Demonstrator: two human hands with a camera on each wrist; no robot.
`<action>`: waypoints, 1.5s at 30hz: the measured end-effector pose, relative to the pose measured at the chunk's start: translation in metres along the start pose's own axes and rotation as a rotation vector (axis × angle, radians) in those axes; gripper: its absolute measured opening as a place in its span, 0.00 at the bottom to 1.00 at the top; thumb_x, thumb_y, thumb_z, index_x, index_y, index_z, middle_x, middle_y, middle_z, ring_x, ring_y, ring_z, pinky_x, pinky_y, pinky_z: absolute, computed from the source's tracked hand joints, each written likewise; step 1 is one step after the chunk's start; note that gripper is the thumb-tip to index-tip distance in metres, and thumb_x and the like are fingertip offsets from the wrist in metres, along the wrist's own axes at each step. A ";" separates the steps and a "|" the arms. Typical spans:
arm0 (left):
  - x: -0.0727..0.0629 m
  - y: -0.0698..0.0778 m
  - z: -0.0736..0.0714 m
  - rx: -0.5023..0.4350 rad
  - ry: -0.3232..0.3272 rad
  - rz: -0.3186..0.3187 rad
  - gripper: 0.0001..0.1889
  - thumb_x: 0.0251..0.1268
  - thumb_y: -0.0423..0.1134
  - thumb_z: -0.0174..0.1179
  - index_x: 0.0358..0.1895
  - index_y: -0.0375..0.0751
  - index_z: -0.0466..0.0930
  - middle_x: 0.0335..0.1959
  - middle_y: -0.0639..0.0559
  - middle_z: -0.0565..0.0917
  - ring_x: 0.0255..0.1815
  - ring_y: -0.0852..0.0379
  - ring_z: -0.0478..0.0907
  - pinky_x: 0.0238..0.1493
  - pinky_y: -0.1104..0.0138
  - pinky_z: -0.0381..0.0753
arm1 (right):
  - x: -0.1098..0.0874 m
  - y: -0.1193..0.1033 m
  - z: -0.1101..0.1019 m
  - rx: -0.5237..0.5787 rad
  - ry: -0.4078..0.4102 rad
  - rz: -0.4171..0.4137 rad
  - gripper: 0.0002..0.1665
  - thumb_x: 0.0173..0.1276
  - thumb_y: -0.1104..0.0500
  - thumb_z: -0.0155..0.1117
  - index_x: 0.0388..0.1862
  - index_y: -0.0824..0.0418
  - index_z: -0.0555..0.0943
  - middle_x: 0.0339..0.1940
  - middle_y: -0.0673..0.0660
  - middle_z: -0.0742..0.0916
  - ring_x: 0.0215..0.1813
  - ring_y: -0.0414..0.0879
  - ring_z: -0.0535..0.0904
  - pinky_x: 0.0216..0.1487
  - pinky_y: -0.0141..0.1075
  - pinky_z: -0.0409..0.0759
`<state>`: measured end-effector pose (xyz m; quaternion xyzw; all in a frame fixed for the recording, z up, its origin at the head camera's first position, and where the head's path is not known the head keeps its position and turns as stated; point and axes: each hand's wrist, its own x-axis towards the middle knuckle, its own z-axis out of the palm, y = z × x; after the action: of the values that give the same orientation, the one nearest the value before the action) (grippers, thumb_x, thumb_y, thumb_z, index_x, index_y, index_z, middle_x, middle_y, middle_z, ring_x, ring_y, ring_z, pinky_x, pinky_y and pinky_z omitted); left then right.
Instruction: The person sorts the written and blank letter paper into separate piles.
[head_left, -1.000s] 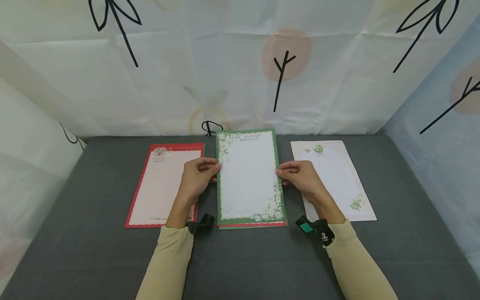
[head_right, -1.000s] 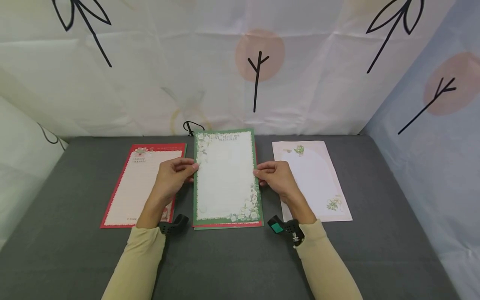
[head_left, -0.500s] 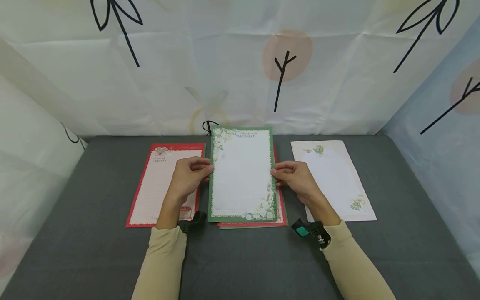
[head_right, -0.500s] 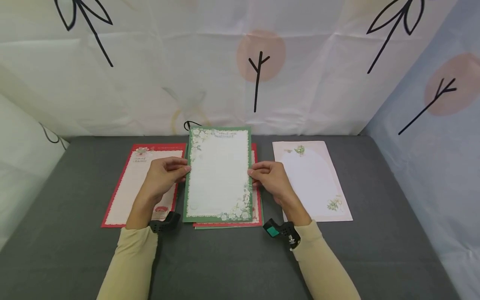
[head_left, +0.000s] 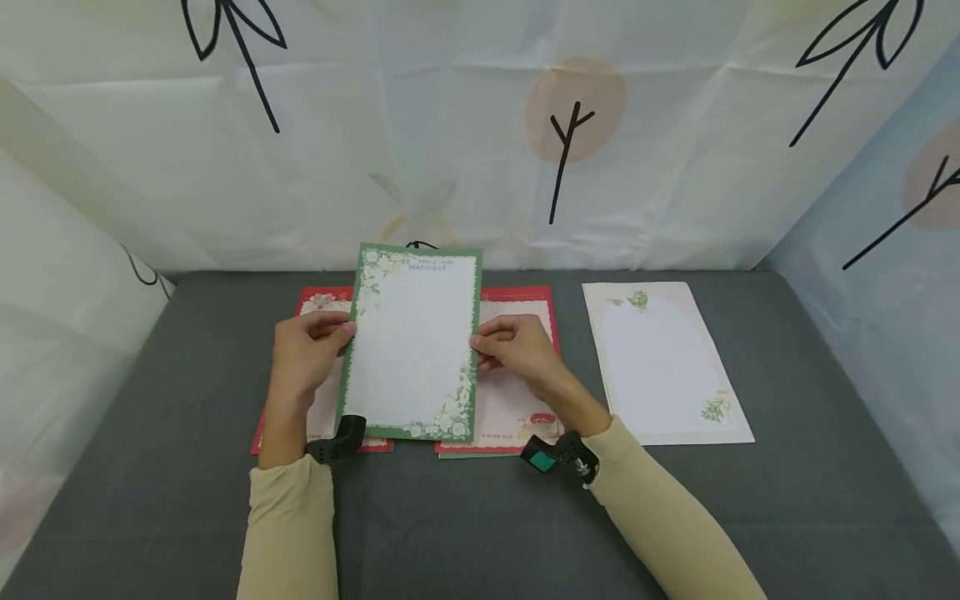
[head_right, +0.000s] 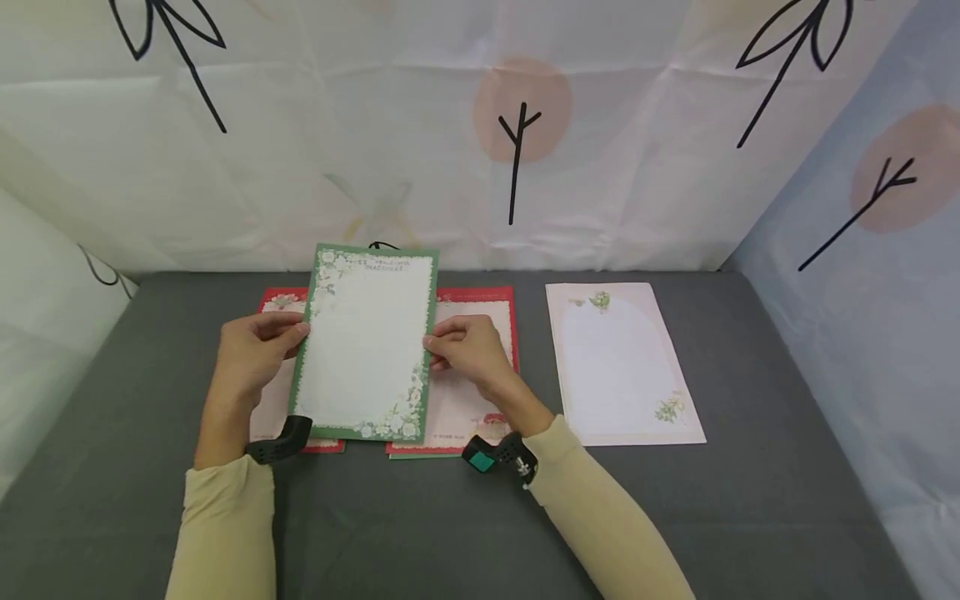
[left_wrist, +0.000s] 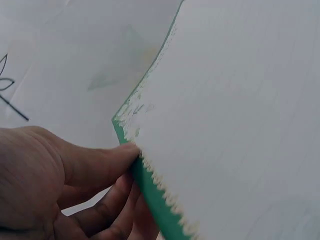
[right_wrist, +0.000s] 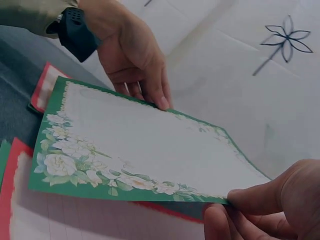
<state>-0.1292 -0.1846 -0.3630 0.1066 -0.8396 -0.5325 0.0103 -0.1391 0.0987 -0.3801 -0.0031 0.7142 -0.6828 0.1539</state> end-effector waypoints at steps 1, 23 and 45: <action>0.000 -0.002 -0.004 0.015 0.031 -0.012 0.16 0.74 0.35 0.60 0.58 0.28 0.81 0.43 0.42 0.82 0.35 0.66 0.78 0.38 0.76 0.79 | 0.003 -0.001 0.006 0.004 -0.008 0.011 0.09 0.71 0.70 0.65 0.46 0.76 0.82 0.30 0.60 0.89 0.26 0.43 0.84 0.39 0.44 0.87; 0.006 -0.036 -0.027 0.205 0.378 -0.194 0.18 0.73 0.35 0.52 0.59 0.32 0.83 0.49 0.33 0.83 0.57 0.36 0.76 0.50 0.50 0.72 | 0.044 -0.003 0.097 -0.038 -0.095 0.119 0.07 0.68 0.68 0.70 0.41 0.73 0.83 0.28 0.63 0.88 0.20 0.42 0.84 0.35 0.42 0.87; 0.003 -0.017 -0.020 0.207 0.270 -0.157 0.22 0.73 0.44 0.59 0.63 0.35 0.81 0.53 0.36 0.83 0.55 0.40 0.78 0.48 0.52 0.75 | 0.027 -0.012 0.062 -0.371 -0.068 -0.025 0.12 0.70 0.57 0.71 0.40 0.66 0.88 0.24 0.55 0.88 0.30 0.50 0.88 0.34 0.39 0.85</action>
<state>-0.1268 -0.2097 -0.3702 0.2426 -0.8701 -0.4231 0.0704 -0.1537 0.0316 -0.3757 -0.0633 0.8222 -0.5406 0.1664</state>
